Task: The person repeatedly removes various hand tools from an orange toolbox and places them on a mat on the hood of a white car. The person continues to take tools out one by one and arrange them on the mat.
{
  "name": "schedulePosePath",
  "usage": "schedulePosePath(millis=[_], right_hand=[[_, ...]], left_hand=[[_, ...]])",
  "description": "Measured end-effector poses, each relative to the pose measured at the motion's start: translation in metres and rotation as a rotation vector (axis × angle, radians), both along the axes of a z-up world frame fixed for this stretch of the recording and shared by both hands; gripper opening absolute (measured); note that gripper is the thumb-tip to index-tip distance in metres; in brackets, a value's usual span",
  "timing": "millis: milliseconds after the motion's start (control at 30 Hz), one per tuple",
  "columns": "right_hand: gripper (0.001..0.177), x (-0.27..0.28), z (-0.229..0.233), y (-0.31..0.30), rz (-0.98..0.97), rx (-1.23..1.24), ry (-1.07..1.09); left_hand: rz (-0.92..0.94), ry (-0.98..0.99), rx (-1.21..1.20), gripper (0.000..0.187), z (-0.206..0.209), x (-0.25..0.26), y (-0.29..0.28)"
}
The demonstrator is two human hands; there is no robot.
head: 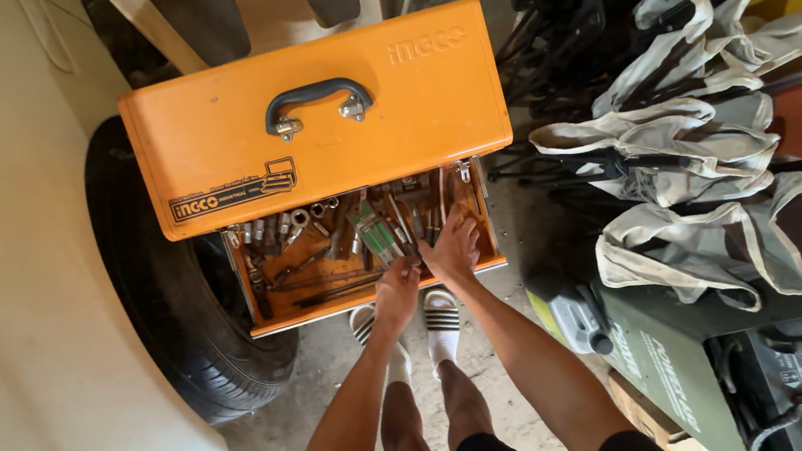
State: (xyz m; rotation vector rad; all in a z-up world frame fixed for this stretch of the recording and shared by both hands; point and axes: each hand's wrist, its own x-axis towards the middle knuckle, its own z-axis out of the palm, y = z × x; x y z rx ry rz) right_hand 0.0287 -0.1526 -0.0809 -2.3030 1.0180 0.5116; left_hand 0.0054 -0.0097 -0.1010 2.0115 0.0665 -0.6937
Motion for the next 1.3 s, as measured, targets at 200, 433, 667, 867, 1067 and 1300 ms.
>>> schedulePosePath(millis=[200,433,667,867,1067,1300], right_hand=[[0.102,-0.007,-0.018,-0.006,-0.033,0.026,-0.106],[0.068,-0.028,-0.084,-0.032,0.067,0.015,-0.283],[0.031,-0.049,-0.055,-0.066,-0.17,0.823,-0.265],[0.025,-0.07,0.055,-0.061,-0.03,1.028,-0.256],[0.031,-0.081,0.144,-0.049,0.195,1.2,-0.273],[0.046,-0.08,0.221,-0.028,0.193,1.436,-0.15]], left_hand=[[-0.002,-0.018,0.032,0.027,-0.001,0.006,0.001],[0.005,-0.103,-0.005,0.026,-0.008,0.006,-0.004],[0.059,-0.003,-0.009,0.03,-0.011,-0.007,-0.02],[0.153,-0.042,-0.36,0.031,0.027,-0.014,-0.034],[0.21,0.39,-0.724,0.038,0.138,-0.021,-0.027],[0.232,0.345,-0.824,0.042,0.245,-0.027,0.006]])
